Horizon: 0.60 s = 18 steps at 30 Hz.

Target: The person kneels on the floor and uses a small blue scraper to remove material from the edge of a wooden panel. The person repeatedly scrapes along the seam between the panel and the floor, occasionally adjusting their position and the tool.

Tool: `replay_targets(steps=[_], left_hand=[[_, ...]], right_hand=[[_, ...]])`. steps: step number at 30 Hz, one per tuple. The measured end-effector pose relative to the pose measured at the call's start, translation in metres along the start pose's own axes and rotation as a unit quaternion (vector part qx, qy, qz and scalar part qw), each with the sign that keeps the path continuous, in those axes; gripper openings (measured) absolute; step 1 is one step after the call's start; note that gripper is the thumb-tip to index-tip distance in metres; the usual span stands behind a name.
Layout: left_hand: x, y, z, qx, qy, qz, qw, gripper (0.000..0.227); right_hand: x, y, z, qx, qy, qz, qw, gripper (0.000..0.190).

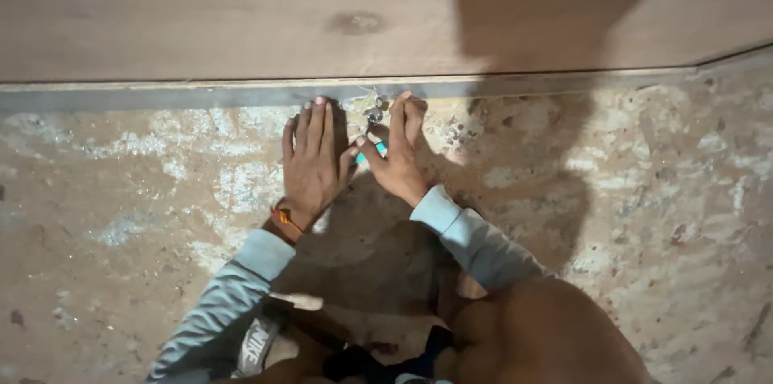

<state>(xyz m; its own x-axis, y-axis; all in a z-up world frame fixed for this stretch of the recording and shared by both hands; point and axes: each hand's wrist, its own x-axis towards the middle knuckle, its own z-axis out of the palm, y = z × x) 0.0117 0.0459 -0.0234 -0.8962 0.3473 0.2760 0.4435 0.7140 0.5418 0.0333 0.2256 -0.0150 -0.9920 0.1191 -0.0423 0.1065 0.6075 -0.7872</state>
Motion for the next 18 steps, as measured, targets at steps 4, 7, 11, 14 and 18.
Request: replay_targets(steps=[4, 7, 11, 14, 18], left_hand=[[-0.003, 0.010, 0.017, -0.012, -0.017, -0.064, 0.998, 0.087], [-0.008, 0.010, 0.020, -0.065, -0.001, -0.071, 0.995, 0.091], [-0.018, -0.016, 0.005, -0.089, 0.105, -0.160, 0.978, 0.083], [-0.016, -0.021, -0.001, -0.056, 0.126, -0.208, 0.968, 0.087], [-0.007, -0.017, 0.001, -0.088, 0.154, -0.225, 0.958, 0.091]], right_hand=[[0.003, 0.009, 0.001, -0.068, 0.001, -0.061, 0.996, 0.106], [0.001, 0.009, -0.010, -0.188, 0.010, -0.132, 0.973, 0.109], [-0.007, -0.002, -0.024, -0.073, -0.006, -0.100, 0.992, 0.089], [-0.013, -0.013, -0.034, -0.105, -0.073, -0.121, 0.984, 0.081], [-0.004, -0.015, -0.027, -0.152, -0.104, -0.205, 0.961, 0.088]])
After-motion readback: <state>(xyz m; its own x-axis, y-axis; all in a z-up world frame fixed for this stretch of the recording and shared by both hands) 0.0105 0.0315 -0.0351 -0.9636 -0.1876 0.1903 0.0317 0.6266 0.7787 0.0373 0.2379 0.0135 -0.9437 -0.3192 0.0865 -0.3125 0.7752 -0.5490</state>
